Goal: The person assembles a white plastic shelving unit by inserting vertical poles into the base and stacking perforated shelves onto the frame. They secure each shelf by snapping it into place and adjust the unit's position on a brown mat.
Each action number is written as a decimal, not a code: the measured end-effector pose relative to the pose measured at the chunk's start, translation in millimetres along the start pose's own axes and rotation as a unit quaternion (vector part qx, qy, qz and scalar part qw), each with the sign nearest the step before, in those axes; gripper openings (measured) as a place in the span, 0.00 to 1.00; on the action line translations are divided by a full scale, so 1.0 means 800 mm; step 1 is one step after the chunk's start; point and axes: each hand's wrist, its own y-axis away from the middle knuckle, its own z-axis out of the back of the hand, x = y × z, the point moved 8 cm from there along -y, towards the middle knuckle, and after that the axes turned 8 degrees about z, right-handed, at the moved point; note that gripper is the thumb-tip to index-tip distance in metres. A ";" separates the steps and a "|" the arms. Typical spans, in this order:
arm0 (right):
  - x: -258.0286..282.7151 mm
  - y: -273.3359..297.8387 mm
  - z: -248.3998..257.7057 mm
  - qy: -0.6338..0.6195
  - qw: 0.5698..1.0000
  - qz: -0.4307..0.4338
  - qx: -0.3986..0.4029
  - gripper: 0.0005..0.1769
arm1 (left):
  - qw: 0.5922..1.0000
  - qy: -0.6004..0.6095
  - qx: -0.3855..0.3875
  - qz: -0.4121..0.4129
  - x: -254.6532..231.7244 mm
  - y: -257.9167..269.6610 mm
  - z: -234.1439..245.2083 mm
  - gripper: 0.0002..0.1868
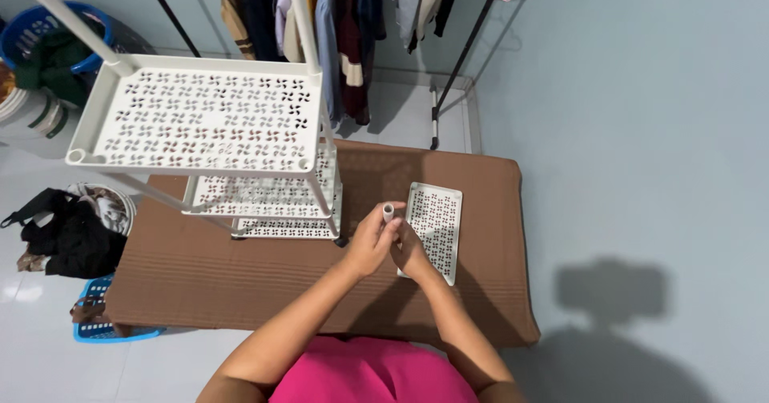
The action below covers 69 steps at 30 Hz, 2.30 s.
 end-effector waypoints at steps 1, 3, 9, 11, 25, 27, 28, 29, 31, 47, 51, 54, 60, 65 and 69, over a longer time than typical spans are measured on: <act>0.015 -0.008 -0.005 0.025 0.998 0.049 0.022 0.16 | 1.000 0.023 0.008 -0.003 -0.015 0.005 0.001 0.19; 0.042 -0.018 -0.020 0.076 0.984 0.146 0.067 0.16 | 0.994 0.042 -0.001 -0.096 -0.057 0.020 0.009 0.16; 0.097 -0.026 -0.035 0.103 0.970 0.204 0.087 0.22 | 0.973 -0.005 0.011 -0.230 -0.150 0.051 0.044 0.14; 0.123 -0.035 -0.039 0.099 0.970 0.186 0.118 0.24 | 0.970 -0.031 0.004 -0.242 -0.180 0.050 0.061 0.13; 0.320 -0.095 0.016 0.051 0.993 0.107 -0.021 0.14 | 0.898 -0.270 -0.193 -0.287 -0.254 0.064 0.247 0.11; 0.337 -0.106 0.023 0.011 0.990 0.130 -0.062 0.14 | 0.887 -0.310 -0.177 -0.293 -0.246 0.063 0.247 0.13; 0.344 -0.113 0.026 -0.026 0.986 0.145 -0.080 0.14 | 0.882 -0.330 -0.167 -0.292 -0.242 0.062 0.244 0.13; 0.350 -0.120 0.029 -0.062 0.980 0.161 -0.096 0.15 | 0.877 -0.349 -0.158 -0.291 -0.237 0.061 0.241 0.14; 0.359 -0.135 0.034 -0.117 0.968 0.188 -0.117 0.16 | 0.871 -0.349 -0.166 -0.305 -0.234 0.062 0.241 0.15; 0.402 -0.204 0.025 0.036 0.990 0.129 -0.048 0.13 | 0.870 -0.312 -0.178 -0.337 -0.234 0.064 0.244 0.18; 0.429 -0.205 0.018 0.111 0.985 0.127 -0.032 0.13 | 0.874 -0.305 -0.180 -0.333 -0.232 0.063 0.243 0.16; 0.442 -0.205 0.011 0.157 0.979 0.126 -0.028 0.12 | 0.873 -0.303 -0.179 -0.338 -0.234 0.063 0.244 0.15; 0.447 -0.203 0.009 0.164 0.979 0.122 -0.028 0.12 | 0.873 -0.308 -0.183 -0.332 -0.236 0.064 0.244 0.14; 0.420 -0.201 0.013 0.146 0.980 0.121 -0.058 0.14 | 0.870 -0.322 -0.173 -0.332 -0.234 0.064 0.244 0.15; 0.364 -0.187 0.001 0.054 0.989 0.127 -0.057 0.16 | 0.867 -0.345 -0.154 -0.325 -0.221 0.061 0.241 0.19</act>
